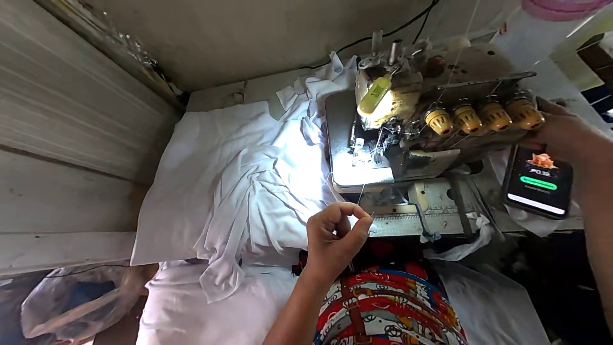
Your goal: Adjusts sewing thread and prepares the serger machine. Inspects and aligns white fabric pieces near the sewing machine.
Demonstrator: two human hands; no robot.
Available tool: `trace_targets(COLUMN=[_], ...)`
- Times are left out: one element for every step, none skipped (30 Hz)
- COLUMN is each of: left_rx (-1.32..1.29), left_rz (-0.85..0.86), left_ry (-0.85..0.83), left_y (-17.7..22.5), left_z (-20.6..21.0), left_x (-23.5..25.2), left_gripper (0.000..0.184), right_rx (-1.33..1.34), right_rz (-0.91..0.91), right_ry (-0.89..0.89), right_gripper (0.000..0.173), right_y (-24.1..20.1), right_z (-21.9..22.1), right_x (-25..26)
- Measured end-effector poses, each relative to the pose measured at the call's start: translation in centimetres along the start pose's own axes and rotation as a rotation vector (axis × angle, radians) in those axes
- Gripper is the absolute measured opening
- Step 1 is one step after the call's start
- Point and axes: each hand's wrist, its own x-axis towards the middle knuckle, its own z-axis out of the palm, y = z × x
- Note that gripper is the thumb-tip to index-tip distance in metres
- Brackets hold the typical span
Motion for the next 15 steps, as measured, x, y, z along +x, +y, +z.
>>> trace_targets(left_rx=[-0.008, -0.016, -0.021, -0.019, -0.02, -0.025, -0.032, -0.036, -0.039, -0.041, -0.043, -0.043, -0.042, -0.04, -0.044], left_rz=[0.001, 0.001, 0.003, 0.003, 0.003, 0.002, 0.0, -0.001, -0.001, -0.001, 0.003, 0.011, 0.021, 0.031, 0.036], left_ry=[0.0, 0.0, 0.001, 0.003, 0.003, 0.0, -0.006, -0.015, -0.026, -0.035, -0.043, -0.052, -0.06, -0.066, -0.069], left_y=[-0.1, -0.1, -0.1, -0.1, 0.0, 0.0, 0.0, 0.1, 0.1, 0.2, 0.2, 0.3, 0.4, 0.5, 0.6], left_z=[0.0, -0.1, -0.1, -0.1, -0.1, -0.1, -0.1, 0.0, 0.0, 0.0, 0.1, 0.1, 0.1, 0.0, -0.1], left_x=[-0.1, -0.2, -0.2, -0.3, -0.3, -0.4, -0.4, -0.3, -0.3, -0.2, -0.2, -0.2, -0.2, -0.2, -0.2], left_gripper=[0.002, 0.002, 0.002, 0.002, 0.002, 0.002, 0.002, 0.002, 0.002, 0.002, 0.002, 0.002, 0.002, 0.002, 0.002], right_rx=[-0.013, -0.009, 0.001, -0.003, -0.005, -0.006, -0.009, -0.006, -0.005, -0.006, -0.025, -0.071, -0.137, -0.186, -0.193], right_rz=[-0.012, -0.022, -0.029, -0.028, -0.016, 0.013, 0.057, 0.089, 0.107, 0.11, 0.106, 0.1, 0.084, 0.041, -0.045], right_ry=[-0.01, -0.015, -0.018, -0.023, -0.023, -0.008, 0.009, 0.024, 0.033, 0.041, 0.055, 0.088, 0.15, 0.221, 0.287], right_gripper=[0.025, 0.022, 0.021, 0.02, 0.02, 0.021, 0.023, 0.023, 0.024, 0.026, 0.027, 0.029, 0.031, 0.034, 0.041], right_y=[0.0, 0.4, 0.9, 1.2, 1.1, 0.4, -0.9, -1.9, -2.3, -2.4, -2.2, -2.0, -1.8, -1.5, -0.9], right_z=[-0.1, -0.3, -0.7, -0.9, -0.9, -0.5, 0.1, 0.6, 0.8, 0.9, 1.1, 1.3, 1.5, 1.7, 1.6], right_x=[0.1, 0.5, 0.9, 1.2, 1.2, 0.9, 0.2, -0.2, -0.4, -0.5, -0.4, -0.5, -0.7, -1.2, -2.0])
